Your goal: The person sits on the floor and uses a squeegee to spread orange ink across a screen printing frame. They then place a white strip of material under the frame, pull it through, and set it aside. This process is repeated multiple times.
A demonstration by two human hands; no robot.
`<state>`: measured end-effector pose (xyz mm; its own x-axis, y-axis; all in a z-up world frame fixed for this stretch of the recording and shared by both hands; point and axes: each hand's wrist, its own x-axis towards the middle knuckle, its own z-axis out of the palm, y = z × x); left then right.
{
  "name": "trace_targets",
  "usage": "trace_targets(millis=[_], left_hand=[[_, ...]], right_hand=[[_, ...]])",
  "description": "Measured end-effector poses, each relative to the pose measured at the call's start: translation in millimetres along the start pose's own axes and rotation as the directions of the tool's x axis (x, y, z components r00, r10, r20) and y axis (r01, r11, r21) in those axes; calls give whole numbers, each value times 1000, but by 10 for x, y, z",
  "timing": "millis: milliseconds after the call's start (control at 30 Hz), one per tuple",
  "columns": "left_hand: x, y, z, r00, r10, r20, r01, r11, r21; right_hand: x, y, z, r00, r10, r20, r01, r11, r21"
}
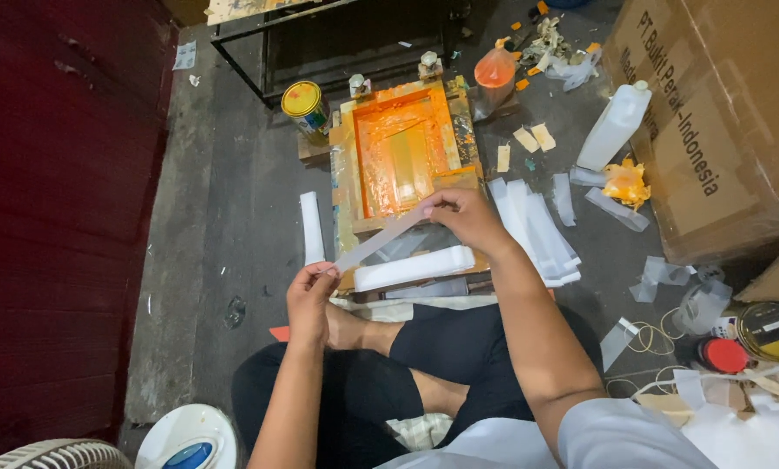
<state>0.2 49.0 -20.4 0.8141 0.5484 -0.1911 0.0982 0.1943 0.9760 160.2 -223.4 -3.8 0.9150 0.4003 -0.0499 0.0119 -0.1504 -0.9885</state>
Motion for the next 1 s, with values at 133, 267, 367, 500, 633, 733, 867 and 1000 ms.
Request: trace_targets(millis=[133, 267, 367, 500, 633, 733, 867, 1000], left_hand=[[-58, 76, 35, 1000, -30, -2, 30, 999, -14], [-60, 43, 61, 997, -78, 5, 78, 992, -103], [-66, 47, 61, 993, -117, 15, 118, 985, -124], [-83, 79, 72, 989, -138, 46, 143, 979, -145], [-79, 63, 32, 991, -112, 73, 123, 978, -168], [-86, 51, 29, 992, -90, 88, 105, 977, -186], [-44, -58, 0, 998, -15, 55, 18, 999, -48], [-66, -45, 24, 999, 11, 45, -11, 1000, 3]], right_hand=[[-46, -33, -34, 996, -84, -41, 82, 996, -46], [-47, -44, -57, 996, -54, -69, 56, 998, 26], [-48, -80, -43, 997, -36, -72, 43, 995, 91], [-78, -104, -95, 997, -46, -64, 53, 992, 111], [-146, -253, -149, 999, -25, -39, 31, 987, 155], [-159, -258, -141, 997, -30, -72, 38, 992, 121], [-122, -197, -121, 994, -27, -105, 40, 991, 126], [-89, -161, -92, 991, -41, -129, 65, 979, 191]])
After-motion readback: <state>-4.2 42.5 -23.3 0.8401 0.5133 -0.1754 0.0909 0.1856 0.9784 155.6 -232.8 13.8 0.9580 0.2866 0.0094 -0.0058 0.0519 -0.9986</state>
